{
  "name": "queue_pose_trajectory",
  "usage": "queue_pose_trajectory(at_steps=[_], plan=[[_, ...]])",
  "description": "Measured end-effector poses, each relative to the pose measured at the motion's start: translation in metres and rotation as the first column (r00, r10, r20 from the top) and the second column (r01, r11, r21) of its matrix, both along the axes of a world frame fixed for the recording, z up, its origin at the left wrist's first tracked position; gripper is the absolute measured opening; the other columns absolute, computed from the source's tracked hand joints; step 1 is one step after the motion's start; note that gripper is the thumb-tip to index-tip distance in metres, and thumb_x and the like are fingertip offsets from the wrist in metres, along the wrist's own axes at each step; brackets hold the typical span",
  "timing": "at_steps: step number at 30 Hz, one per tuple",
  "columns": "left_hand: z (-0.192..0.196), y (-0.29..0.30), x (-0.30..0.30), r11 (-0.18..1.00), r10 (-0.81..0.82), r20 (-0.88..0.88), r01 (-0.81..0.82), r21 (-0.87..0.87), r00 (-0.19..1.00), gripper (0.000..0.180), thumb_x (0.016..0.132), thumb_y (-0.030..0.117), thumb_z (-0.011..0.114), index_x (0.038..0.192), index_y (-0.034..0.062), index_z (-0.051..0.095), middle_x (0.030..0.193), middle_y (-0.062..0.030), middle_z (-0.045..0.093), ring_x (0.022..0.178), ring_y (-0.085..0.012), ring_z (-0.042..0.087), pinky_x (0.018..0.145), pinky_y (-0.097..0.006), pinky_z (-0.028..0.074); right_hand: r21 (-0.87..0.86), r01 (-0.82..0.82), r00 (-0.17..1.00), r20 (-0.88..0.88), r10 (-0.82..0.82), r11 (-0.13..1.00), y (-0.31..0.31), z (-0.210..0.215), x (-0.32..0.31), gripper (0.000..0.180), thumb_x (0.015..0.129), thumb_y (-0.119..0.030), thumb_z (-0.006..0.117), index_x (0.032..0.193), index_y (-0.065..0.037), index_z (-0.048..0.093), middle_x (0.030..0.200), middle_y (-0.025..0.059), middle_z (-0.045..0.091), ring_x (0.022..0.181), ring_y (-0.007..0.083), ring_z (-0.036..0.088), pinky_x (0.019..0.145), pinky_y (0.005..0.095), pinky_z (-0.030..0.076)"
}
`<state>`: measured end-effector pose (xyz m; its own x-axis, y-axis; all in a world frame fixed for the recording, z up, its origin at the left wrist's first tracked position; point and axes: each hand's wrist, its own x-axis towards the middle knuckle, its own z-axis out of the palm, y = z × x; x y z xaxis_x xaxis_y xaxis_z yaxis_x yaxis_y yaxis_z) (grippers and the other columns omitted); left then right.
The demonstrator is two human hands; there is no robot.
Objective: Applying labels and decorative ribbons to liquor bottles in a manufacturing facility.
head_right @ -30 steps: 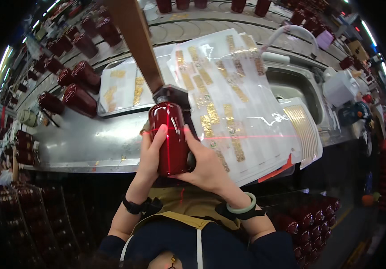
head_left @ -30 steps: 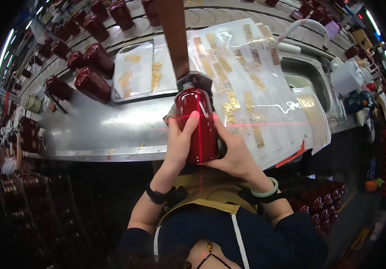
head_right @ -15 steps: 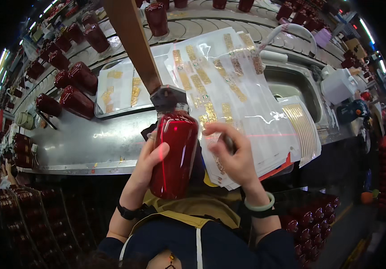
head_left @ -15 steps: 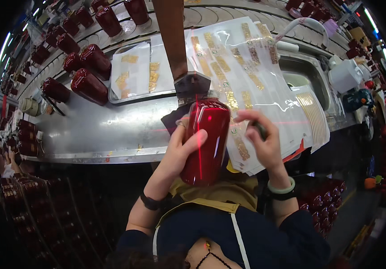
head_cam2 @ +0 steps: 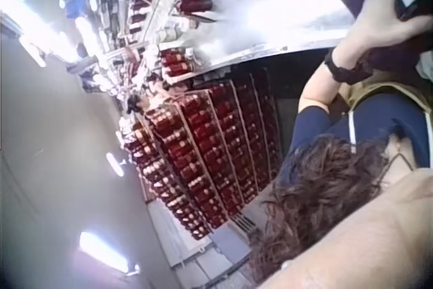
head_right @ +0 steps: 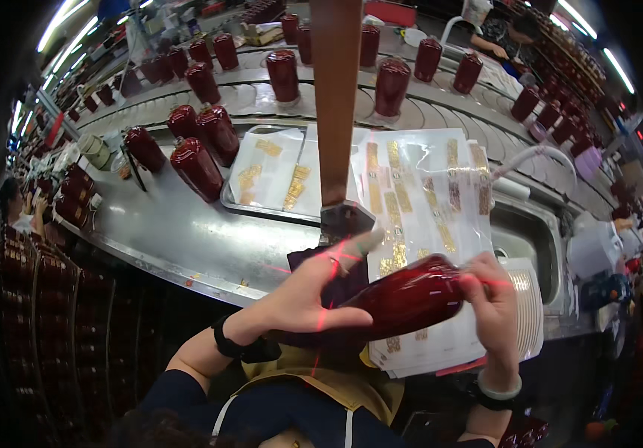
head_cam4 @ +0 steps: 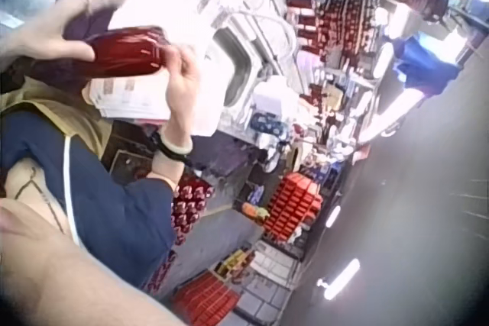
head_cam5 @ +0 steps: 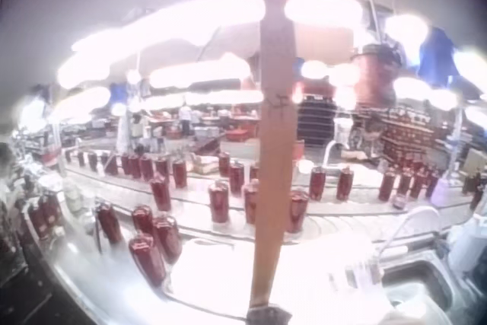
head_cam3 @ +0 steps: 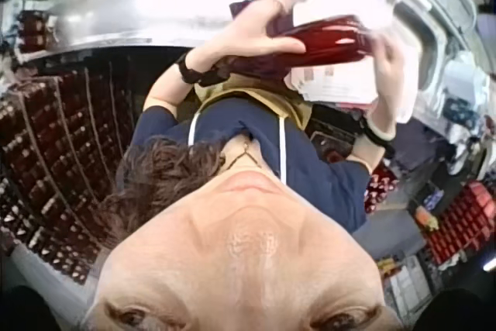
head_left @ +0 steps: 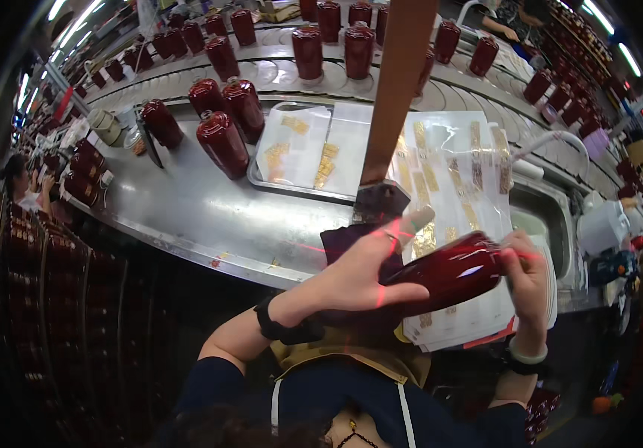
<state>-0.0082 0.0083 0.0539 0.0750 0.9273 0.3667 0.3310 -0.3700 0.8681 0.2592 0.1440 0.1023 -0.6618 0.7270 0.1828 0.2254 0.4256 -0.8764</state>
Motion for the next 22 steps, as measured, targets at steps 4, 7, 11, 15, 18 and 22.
queue_pose_trajectory(at_steps=[4,7,11,15,18,22], plan=[[-0.009,0.003,-0.089,0.593,0.696,0.087,-0.639,0.49,0.713,0.08,0.081,0.003,0.084,0.15,-0.0037,0.044,0.155,-0.018,0.046,0.141,-0.0297,0.049,0.12,-0.04,0.036,0.311,0.441,0.889,-0.023,-0.457,0.842,0.061,-0.002,0.078,0.025,0.107,-0.014,0.06,0.091,0.005,0.061,0.085,0.0041,0.048,0.077,0.0127,0.045,0.07,0.025,0.037],[-0.04,-0.006,-0.19,0.128,0.983,0.043,-0.828,0.545,0.18,0.097,0.076,0.017,0.092,0.154,-0.0036,0.038,0.156,-0.0197,0.043,0.143,-0.034,0.045,0.121,-0.044,0.033,0.628,0.495,0.731,0.071,-0.678,0.6,0.108,-0.008,0.107,0.024,0.106,-0.016,0.061,0.095,0.005,0.064,0.086,0.0105,0.053,0.077,0.0218,0.052,0.073,0.0312,0.043],[-0.105,-0.011,-0.264,-0.011,0.996,0.091,-0.963,0.269,0.014,0.117,0.07,0.029,0.098,0.157,-0.0049,0.027,0.158,-0.0248,0.037,0.143,-0.0379,0.042,0.122,-0.045,0.03,0.74,0.538,0.547,0.057,-0.835,0.403,0.184,-0.053,0.126,0.028,0.103,-0.025,0.064,0.104,0.002,0.07,0.095,0.0184,0.061,0.087,0.0384,0.06,0.079,0.0437,0.048],[-0.132,0.011,-0.271,0.17,0.958,0.218,-0.981,0.09,0.186,0.109,0.06,0.016,0.101,0.147,-0.0019,0.037,0.14,-0.015,0.051,0.128,-0.0269,0.054,0.11,-0.039,0.044,0.786,0.483,0.408,0.189,-0.893,0.386,0.248,-0.112,0.158,0.032,0.1,-0.031,0.066,0.109,-0.001,0.075,0.105,0.0198,0.065,0.097,0.0417,0.064,0.085,0.0476,0.05],[-0.153,0.018,-0.283,0.21,0.929,0.303,-0.977,0.044,0.213,0.103,0.058,0.016,0.101,0.14,-0.0021,0.042,0.138,-0.0154,0.054,0.121,-0.0249,0.057,0.107,-0.038,0.045,0.811,0.422,0.425,0.219,-0.878,0.406,0.274,-0.142,0.164,0.031,0.098,-0.033,0.068,0.106,-0.004,0.077,0.109,0.0186,0.066,0.101,0.0414,0.065,0.087,0.0492,0.052],[-0.155,0.013,-0.291,0.277,0.94,0.245,-0.952,-0.133,0.239,0.102,0.06,0.016,0.1,0.141,-0.0024,0.041,0.138,-0.0162,0.055,0.121,-0.0232,0.057,0.106,-0.037,0.045,0.676,0.534,0.271,0.431,-0.86,0.508,0.27,-0.148,0.139,0.036,0.1,-0.04,0.065,0.114,-0.008,0.077,0.118,0.0204,0.07,0.113,0.0398,0.065,0.094,0.0478,0.052]])
